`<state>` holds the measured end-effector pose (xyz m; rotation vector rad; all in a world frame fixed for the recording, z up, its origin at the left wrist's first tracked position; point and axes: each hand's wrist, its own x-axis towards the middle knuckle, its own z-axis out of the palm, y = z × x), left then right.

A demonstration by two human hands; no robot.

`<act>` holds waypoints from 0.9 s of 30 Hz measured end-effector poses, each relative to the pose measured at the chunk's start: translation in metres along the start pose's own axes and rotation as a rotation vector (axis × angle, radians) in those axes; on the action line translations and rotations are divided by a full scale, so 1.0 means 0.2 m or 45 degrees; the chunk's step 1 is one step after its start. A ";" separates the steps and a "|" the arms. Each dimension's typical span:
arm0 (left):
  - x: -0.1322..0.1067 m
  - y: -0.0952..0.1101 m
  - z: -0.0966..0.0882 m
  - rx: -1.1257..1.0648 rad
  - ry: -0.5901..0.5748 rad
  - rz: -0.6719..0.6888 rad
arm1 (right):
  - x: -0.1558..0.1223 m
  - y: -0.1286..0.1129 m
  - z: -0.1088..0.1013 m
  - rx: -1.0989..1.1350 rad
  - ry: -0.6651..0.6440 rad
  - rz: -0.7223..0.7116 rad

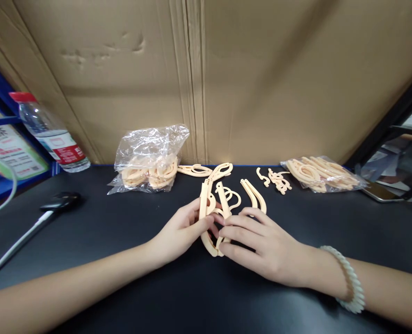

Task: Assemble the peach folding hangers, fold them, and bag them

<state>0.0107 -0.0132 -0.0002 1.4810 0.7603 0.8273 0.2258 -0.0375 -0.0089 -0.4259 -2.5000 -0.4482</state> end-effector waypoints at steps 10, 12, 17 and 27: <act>0.00 -0.01 0.00 -0.055 -0.001 -0.039 | 0.00 0.01 0.01 -0.229 0.059 -0.001; 0.00 -0.01 0.00 -0.048 0.022 -0.051 | 0.00 0.01 0.02 -0.247 0.050 0.036; -0.01 0.00 0.01 -0.002 0.084 -0.059 | 0.00 0.00 0.02 -0.274 -0.021 0.115; -0.02 0.01 0.01 0.011 0.082 -0.067 | 0.01 0.03 0.01 -0.267 -0.083 0.106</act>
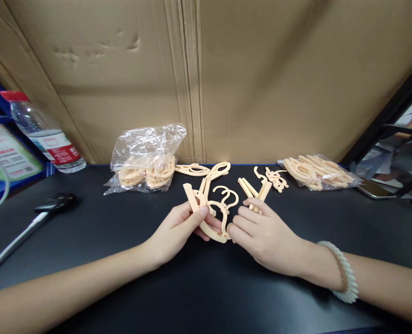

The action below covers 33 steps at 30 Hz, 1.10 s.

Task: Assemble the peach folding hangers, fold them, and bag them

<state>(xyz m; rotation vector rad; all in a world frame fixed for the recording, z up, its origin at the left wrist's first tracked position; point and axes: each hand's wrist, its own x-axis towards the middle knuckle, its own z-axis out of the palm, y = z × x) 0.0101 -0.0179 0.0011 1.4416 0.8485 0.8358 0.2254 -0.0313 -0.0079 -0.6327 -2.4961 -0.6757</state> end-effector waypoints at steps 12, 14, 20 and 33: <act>0.03 -0.01 -0.03 -0.226 0.139 -0.025 | -0.06 0.34 -0.16 0.182 0.245 0.255; 0.03 -0.01 -0.04 -0.226 0.126 -0.027 | -0.08 0.43 -0.20 0.201 0.156 0.341; 0.03 -0.02 -0.04 -0.250 0.145 -0.044 | -0.13 0.51 -0.17 0.452 -0.410 0.301; 0.03 -0.01 -0.03 -0.248 0.140 -0.048 | -0.14 0.44 -0.14 0.659 -0.629 0.490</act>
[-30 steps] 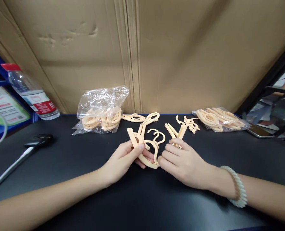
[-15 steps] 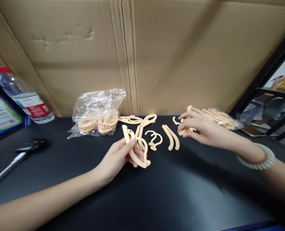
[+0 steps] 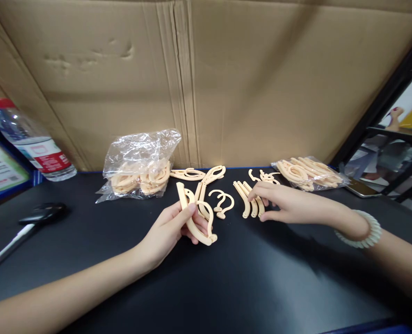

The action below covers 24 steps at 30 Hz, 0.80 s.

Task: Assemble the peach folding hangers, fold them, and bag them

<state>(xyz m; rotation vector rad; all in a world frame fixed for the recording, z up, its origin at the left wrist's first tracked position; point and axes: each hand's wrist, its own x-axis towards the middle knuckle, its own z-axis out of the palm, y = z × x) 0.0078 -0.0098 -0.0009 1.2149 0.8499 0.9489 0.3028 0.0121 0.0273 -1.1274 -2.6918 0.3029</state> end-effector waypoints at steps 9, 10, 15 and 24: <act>0.00 -0.01 -0.01 0.032 -0.028 0.014 | 0.08 -0.04 0.16 -0.115 0.147 -0.060; 0.00 -0.01 -0.01 0.045 -0.041 0.015 | 0.09 -0.02 0.17 -0.131 0.196 -0.058; 0.01 0.00 0.01 0.184 -0.088 0.005 | 0.13 0.07 0.20 -0.228 0.408 0.010; 0.01 0.01 0.02 0.353 -0.181 0.072 | 0.08 -0.30 0.23 -0.310 0.403 -0.559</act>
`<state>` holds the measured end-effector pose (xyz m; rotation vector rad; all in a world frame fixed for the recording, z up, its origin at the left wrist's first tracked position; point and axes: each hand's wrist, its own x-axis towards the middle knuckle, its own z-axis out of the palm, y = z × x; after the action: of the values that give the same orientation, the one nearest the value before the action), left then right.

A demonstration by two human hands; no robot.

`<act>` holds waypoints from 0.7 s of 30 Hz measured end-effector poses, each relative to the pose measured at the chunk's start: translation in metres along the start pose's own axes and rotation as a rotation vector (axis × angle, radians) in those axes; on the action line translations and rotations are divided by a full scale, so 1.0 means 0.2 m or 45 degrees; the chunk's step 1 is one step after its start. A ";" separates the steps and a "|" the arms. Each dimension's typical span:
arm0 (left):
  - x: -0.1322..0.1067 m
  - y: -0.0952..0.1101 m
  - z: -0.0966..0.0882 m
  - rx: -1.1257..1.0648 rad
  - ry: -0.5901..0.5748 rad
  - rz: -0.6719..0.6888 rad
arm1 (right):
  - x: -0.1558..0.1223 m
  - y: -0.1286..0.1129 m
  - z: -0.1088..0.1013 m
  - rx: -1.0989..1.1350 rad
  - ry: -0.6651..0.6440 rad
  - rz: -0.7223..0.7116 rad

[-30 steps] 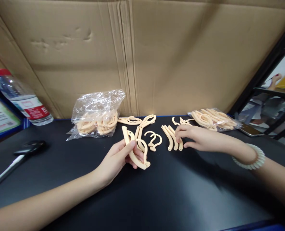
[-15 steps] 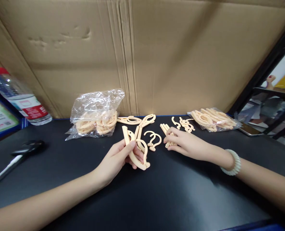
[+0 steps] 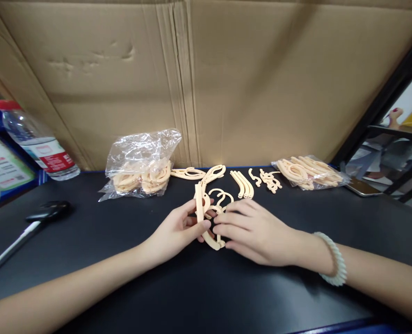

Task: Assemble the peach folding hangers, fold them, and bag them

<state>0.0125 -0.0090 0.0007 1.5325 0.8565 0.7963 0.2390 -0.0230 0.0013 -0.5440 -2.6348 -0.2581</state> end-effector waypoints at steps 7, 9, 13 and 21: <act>-0.01 0.00 0.00 0.049 0.027 -0.015 | -0.01 -0.02 0.01 0.170 0.028 0.103; -0.02 0.00 0.01 0.071 0.048 -0.022 | -0.02 -0.02 0.01 0.387 0.158 0.241; -0.03 0.00 0.01 0.117 0.096 0.027 | -0.01 -0.03 0.02 1.053 0.227 0.573; -0.05 -0.01 0.00 0.335 0.282 0.167 | -0.01 -0.04 0.02 1.710 0.387 0.920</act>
<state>0.0078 -0.0167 -0.0017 1.7673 1.0646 0.9927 0.2352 -0.0285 -0.0042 -0.7610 -1.5950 1.3793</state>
